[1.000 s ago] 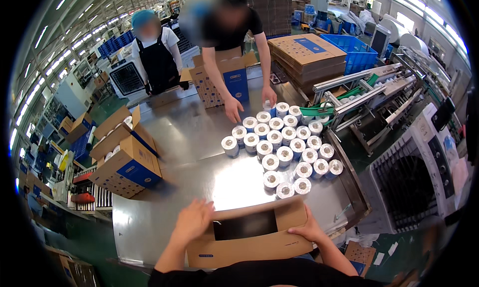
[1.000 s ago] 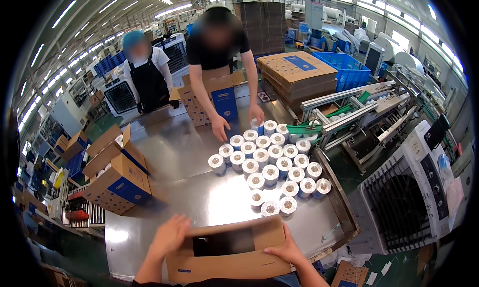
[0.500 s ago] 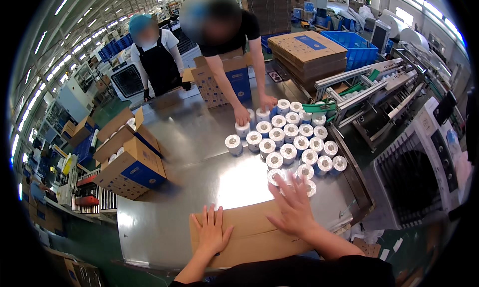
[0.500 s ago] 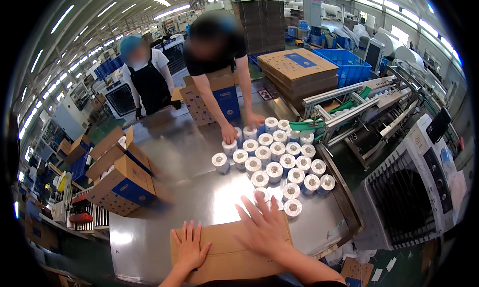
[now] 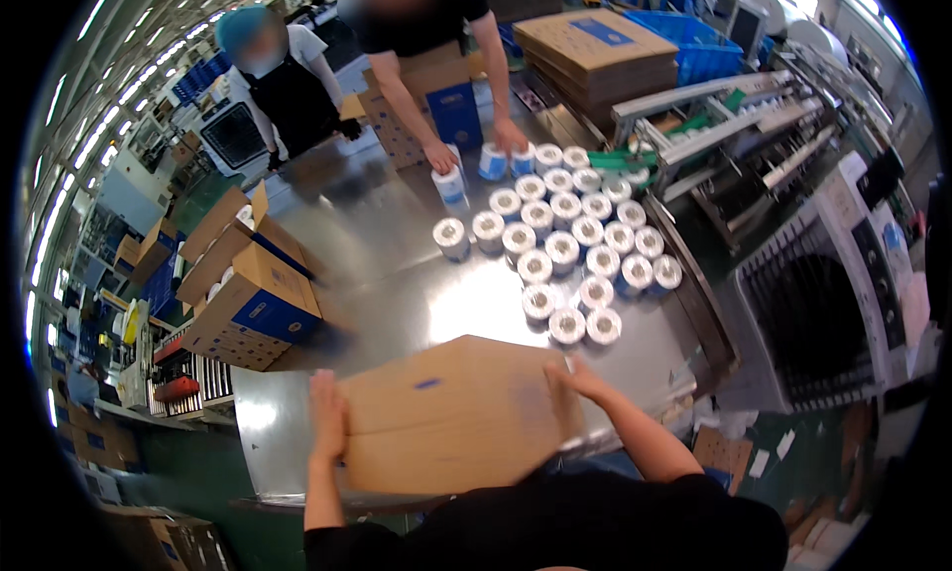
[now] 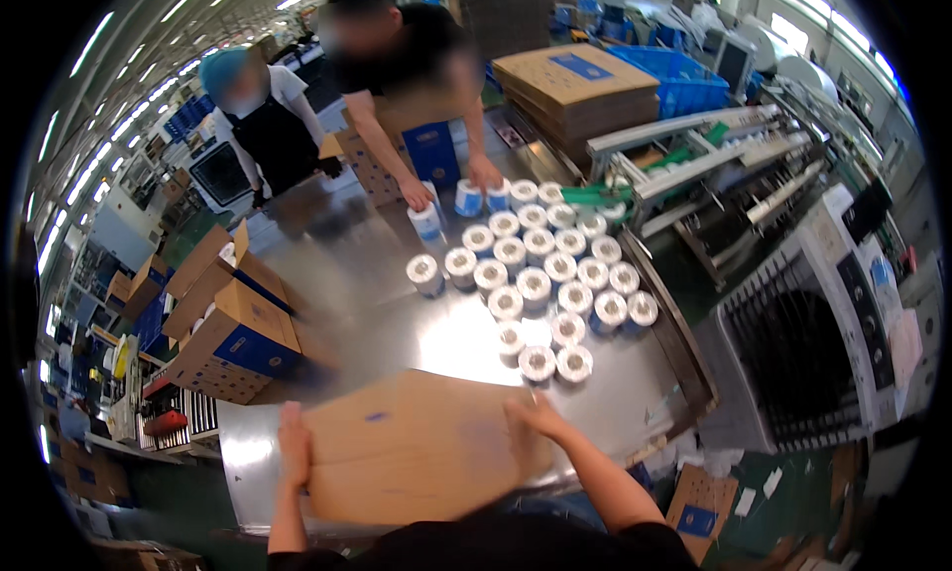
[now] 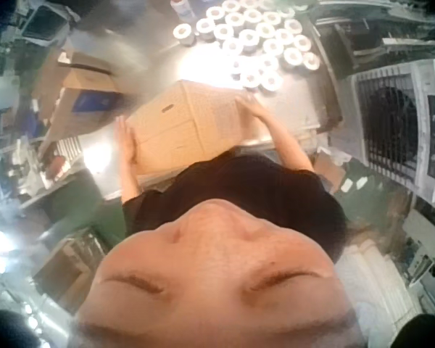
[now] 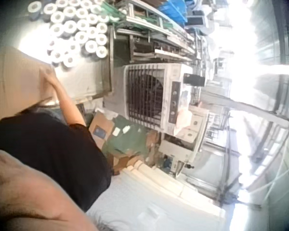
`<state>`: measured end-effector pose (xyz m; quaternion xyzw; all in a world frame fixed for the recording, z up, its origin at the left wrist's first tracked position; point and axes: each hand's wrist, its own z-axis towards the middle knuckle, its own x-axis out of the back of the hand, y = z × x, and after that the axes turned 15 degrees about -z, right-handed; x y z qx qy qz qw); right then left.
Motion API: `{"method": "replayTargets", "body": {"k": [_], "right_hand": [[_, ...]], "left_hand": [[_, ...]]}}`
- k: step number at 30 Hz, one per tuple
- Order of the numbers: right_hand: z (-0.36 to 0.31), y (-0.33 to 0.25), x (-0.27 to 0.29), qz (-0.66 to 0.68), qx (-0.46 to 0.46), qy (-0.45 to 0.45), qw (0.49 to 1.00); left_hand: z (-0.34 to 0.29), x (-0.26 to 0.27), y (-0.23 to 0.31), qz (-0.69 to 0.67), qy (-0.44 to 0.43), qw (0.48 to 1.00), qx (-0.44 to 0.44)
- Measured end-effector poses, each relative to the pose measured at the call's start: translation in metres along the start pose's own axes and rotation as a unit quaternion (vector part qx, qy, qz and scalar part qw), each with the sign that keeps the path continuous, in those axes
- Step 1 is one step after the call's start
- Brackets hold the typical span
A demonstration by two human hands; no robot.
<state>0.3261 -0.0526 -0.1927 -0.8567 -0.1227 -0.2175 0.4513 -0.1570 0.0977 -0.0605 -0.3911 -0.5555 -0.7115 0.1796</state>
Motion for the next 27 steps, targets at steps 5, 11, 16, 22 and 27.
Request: {"method": "replayTargets", "body": {"k": [5,11,16,22,27], "right_hand": [[-0.046,-0.055,-0.003,0.0,-0.073,-0.3,0.951],[-0.125,-0.159,0.096,0.362,0.159,-0.247,0.885],[-0.122,-0.2,0.086,0.215,0.189,-0.285,0.915],[-0.109,-0.2,-0.031,0.044,0.053,-0.244,0.967],[-0.117,-0.177,-0.099,0.049,0.159,-0.332,0.928]], "left_hand": [[-0.036,0.03,-0.108,-0.534,0.016,0.805,0.259],[-0.034,-0.03,0.015,-0.765,-0.096,0.591,0.236],[-0.073,-0.177,-0.028,-0.689,-0.127,0.609,0.371],[-0.071,-0.188,0.049,-0.476,-0.129,0.788,0.368],[-0.033,-0.098,0.143,-0.492,-0.091,0.819,0.282]]}}
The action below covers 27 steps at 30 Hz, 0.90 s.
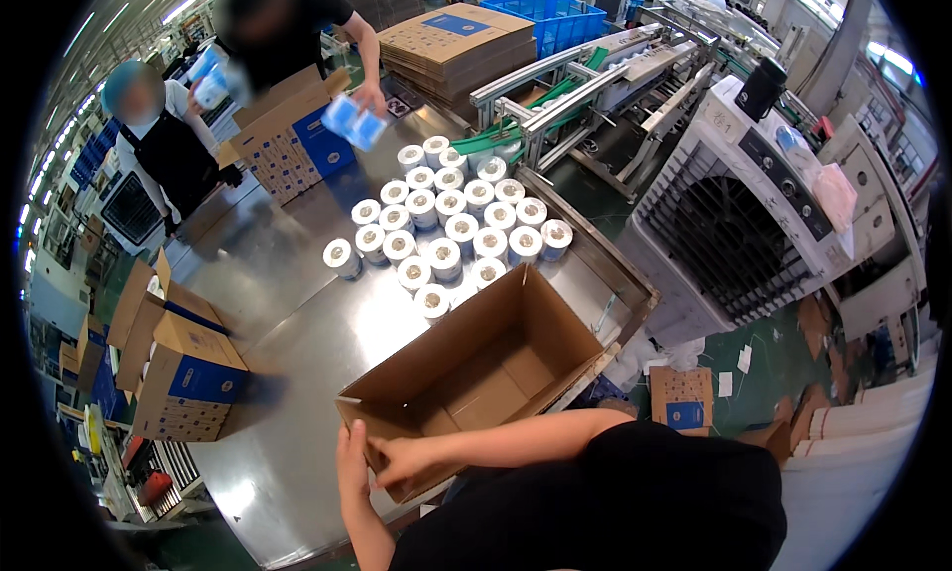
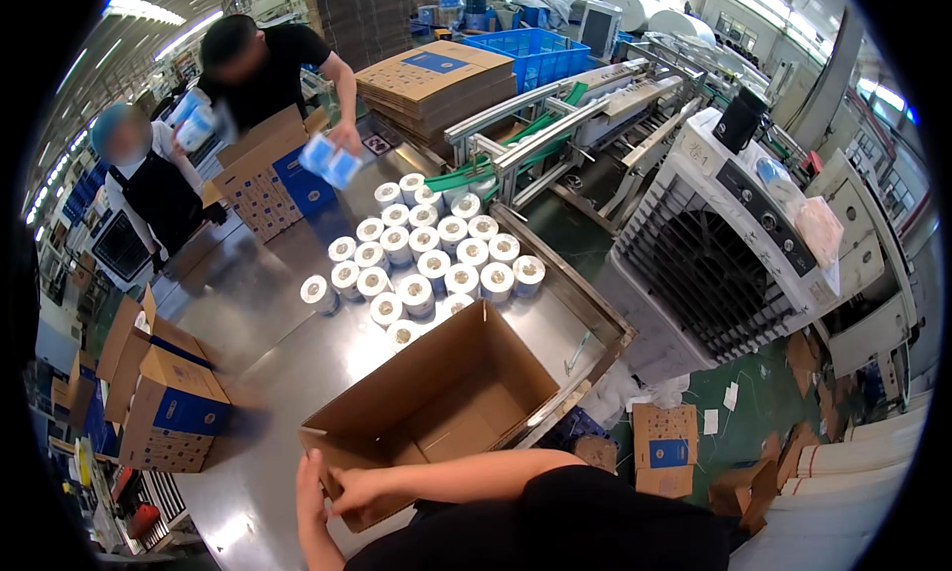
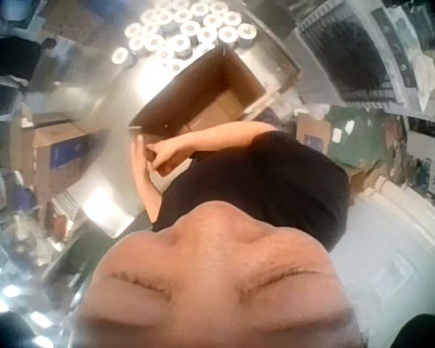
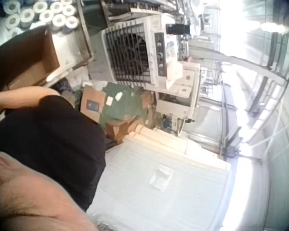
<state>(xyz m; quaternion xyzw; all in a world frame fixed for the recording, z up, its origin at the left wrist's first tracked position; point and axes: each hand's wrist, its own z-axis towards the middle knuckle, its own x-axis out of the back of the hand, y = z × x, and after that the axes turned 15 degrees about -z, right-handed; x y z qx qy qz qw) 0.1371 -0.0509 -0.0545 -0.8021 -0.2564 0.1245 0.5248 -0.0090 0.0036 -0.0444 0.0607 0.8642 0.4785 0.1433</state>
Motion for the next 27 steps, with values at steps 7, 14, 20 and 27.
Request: {"method": "replayTargets", "body": {"k": [7,14,20,27], "right_hand": [[-0.13,-0.055,0.131,-0.54,-0.133,0.48,0.678],[-0.238,0.131,0.197,-0.008,-0.145,0.338,0.93],[-0.25,0.161,0.193,-0.363,-0.141,0.49,0.78],[-0.163,0.145,0.18,-0.31,-0.297,0.364,0.827]], "left_hand": [[0.005,0.013,0.001,0.474,0.153,0.852,-0.158],[0.043,0.111,-0.036,-0.053,0.056,0.995,-0.058],[0.035,0.087,-0.065,0.432,0.232,0.866,-0.095],[0.033,0.06,-0.088,0.32,0.027,0.947,0.013]]}}
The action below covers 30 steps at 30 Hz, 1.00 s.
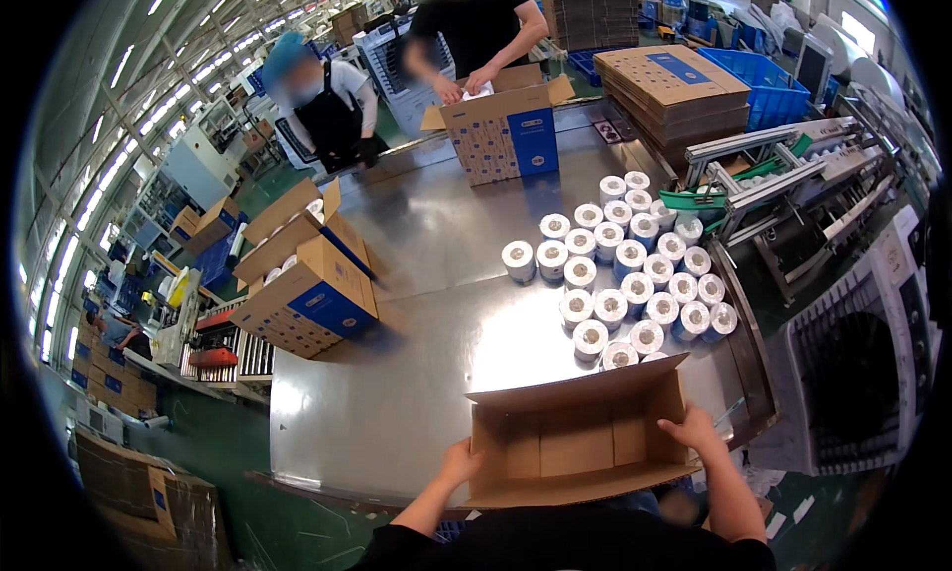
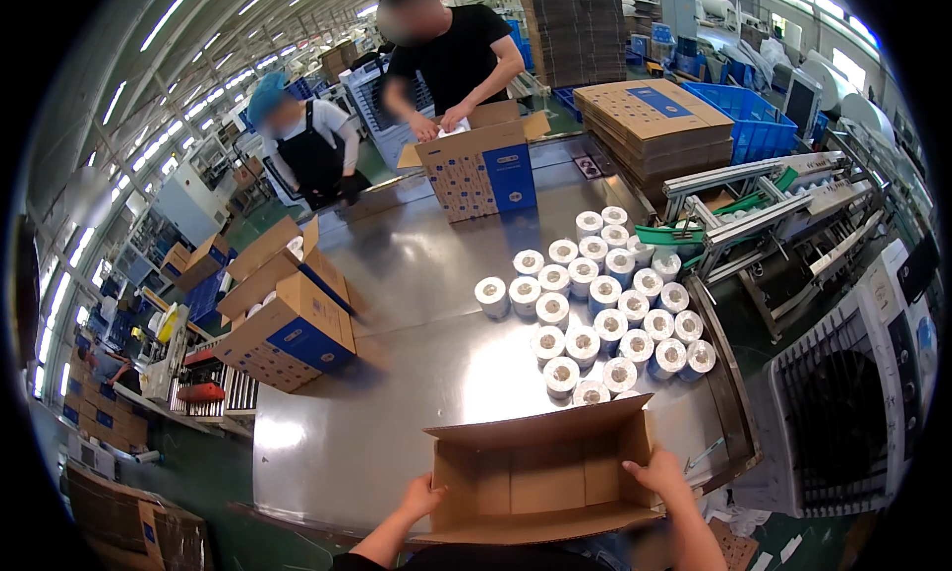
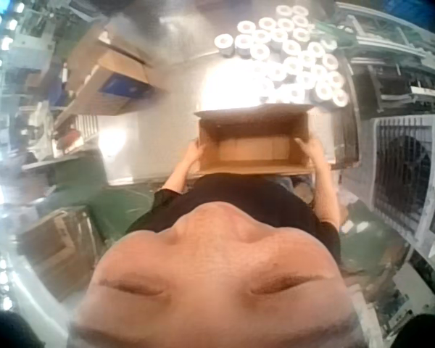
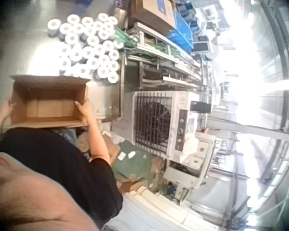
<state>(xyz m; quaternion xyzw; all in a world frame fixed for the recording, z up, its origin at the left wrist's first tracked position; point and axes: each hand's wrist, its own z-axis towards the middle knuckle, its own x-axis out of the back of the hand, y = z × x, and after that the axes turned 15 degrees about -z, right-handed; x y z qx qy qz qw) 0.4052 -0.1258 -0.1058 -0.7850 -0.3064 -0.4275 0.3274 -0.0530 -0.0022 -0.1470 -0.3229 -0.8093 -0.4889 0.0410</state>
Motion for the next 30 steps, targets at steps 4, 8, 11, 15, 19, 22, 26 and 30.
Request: {"method": "replayTargets", "body": {"k": [4,8,11,15,19,22,26,30], "right_hand": [[0.031,0.032,-0.065,0.072,0.011,0.012,0.997],[0.016,0.008,-0.069,0.051,0.059,0.031,0.996],[-0.005,0.002,-0.057,0.096,0.042,0.068,0.992],[-0.01,0.004,-0.065,0.105,0.03,0.039,0.993],[-0.022,-0.001,-0.058,0.063,0.016,-0.03,0.997],[0.005,0.0,-0.029,0.064,0.106,-0.037,0.992],[0.101,0.061,-0.021,0.078,-0.028,-0.016,0.996],[0.19,0.036,-0.047,-0.201,0.143,0.041,0.968]], "left_hand": [[0.024,0.035,0.03,0.149,-0.062,0.985,0.053],[-0.005,0.023,0.177,0.145,0.244,0.861,-0.421],[0.017,-0.038,0.237,0.334,0.035,0.814,-0.474],[0.093,-0.066,0.225,0.333,-0.064,0.866,-0.367],[0.184,-0.083,0.207,0.305,-0.204,0.912,-0.186],[0.218,-0.136,0.121,0.304,-0.265,0.915,-0.019],[0.258,-0.178,0.095,0.21,-0.165,0.941,-0.207],[0.31,-0.173,0.117,0.337,-0.045,0.898,-0.278]]}}
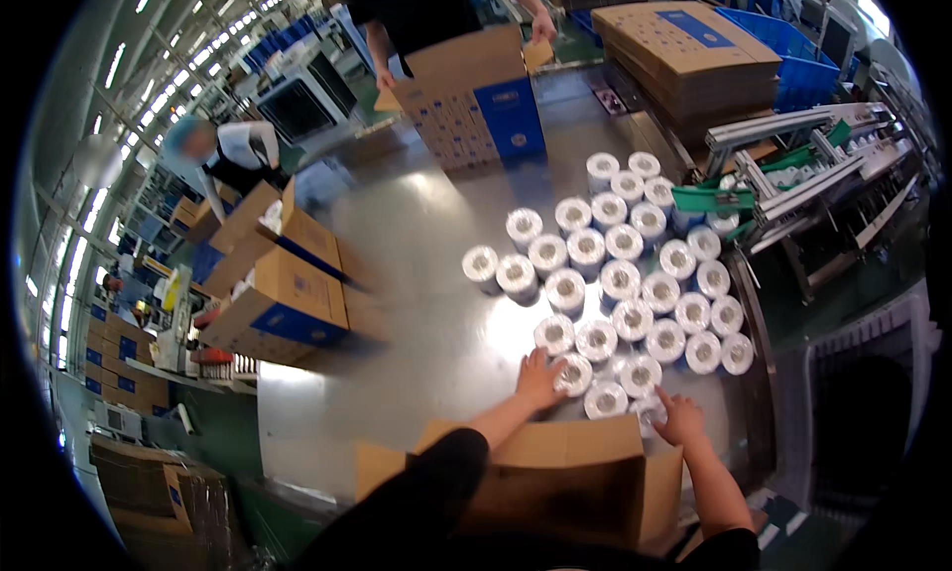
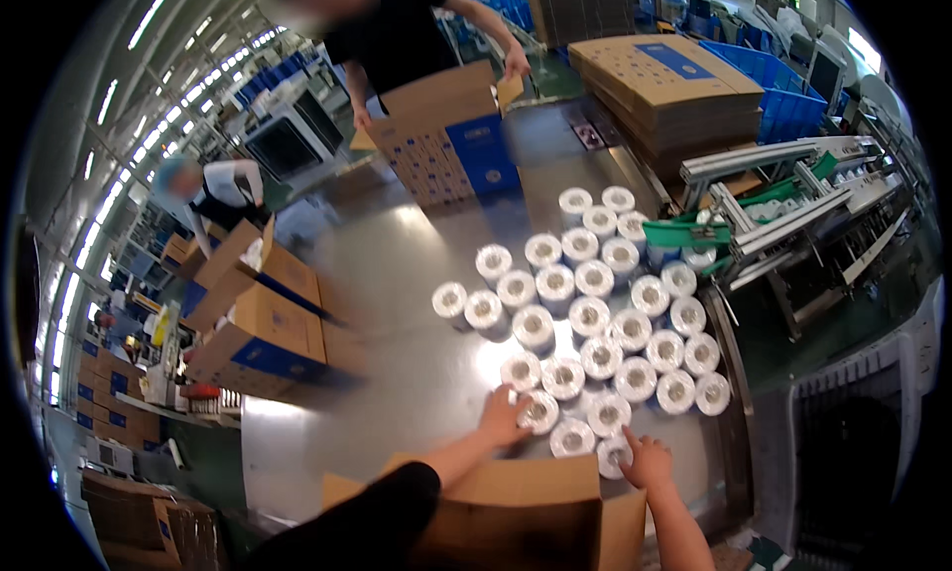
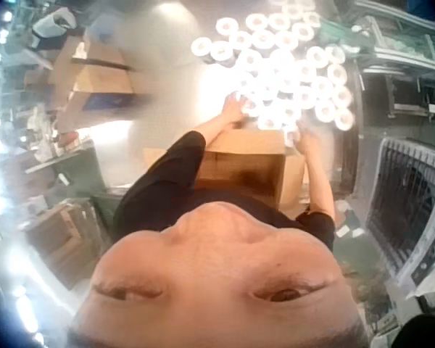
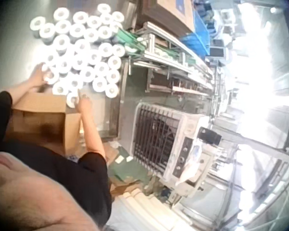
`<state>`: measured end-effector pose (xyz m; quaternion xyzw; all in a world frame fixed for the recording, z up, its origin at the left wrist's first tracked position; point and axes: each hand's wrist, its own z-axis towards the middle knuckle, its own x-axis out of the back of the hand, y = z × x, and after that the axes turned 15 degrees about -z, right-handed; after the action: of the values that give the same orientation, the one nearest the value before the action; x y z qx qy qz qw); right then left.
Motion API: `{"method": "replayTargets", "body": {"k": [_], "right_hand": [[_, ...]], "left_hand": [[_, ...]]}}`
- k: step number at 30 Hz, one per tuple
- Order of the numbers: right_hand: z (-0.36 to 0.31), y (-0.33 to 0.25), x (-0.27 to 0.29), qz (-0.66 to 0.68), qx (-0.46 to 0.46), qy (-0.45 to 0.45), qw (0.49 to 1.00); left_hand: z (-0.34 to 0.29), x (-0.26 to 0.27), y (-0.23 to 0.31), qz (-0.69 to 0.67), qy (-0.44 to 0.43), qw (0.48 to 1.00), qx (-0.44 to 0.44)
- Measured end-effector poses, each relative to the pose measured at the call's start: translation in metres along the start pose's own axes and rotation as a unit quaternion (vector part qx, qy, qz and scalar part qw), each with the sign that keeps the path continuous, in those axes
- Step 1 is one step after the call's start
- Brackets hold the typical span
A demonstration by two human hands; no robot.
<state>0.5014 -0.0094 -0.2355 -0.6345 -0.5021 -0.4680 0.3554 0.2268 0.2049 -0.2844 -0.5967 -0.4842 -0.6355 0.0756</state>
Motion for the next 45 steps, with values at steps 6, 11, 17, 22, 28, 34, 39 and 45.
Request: {"method": "replayTargets", "body": {"k": [6,11,17,22,28,34,39,45], "right_hand": [[0.082,-0.001,-0.032,0.007,0.134,-0.197,0.971],[0.096,0.003,-0.052,0.081,0.146,-0.18,0.969],[0.073,-0.006,-0.068,0.11,0.091,-0.136,0.98],[0.082,0.006,-0.105,0.116,0.112,-0.107,0.981],[0.09,-0.006,-0.069,0.12,0.083,-0.123,0.982],[0.081,-0.017,-0.098,0.059,0.074,-0.136,0.986],[0.074,-0.022,-0.092,0.056,0.078,-0.162,0.982],[0.082,0.048,0.018,0.099,0.148,-0.134,0.975]], "left_hand": [[-0.001,-0.012,0.002,-0.033,0.001,0.998,-0.06],[0.016,-0.015,0.019,-0.094,-0.014,0.995,0.036],[0.017,-0.027,0.017,-0.076,0.028,0.996,0.034],[0.025,-0.021,-0.001,-0.086,0.006,0.996,0.035],[0.032,-0.006,-0.004,-0.053,0.0,0.999,-0.007],[0.045,-0.003,0.015,-0.04,-0.022,0.999,0.025],[0.051,-0.014,0.014,-0.017,0.024,0.997,0.066],[0.07,0.045,-0.036,0.069,-0.108,0.979,0.157]]}}
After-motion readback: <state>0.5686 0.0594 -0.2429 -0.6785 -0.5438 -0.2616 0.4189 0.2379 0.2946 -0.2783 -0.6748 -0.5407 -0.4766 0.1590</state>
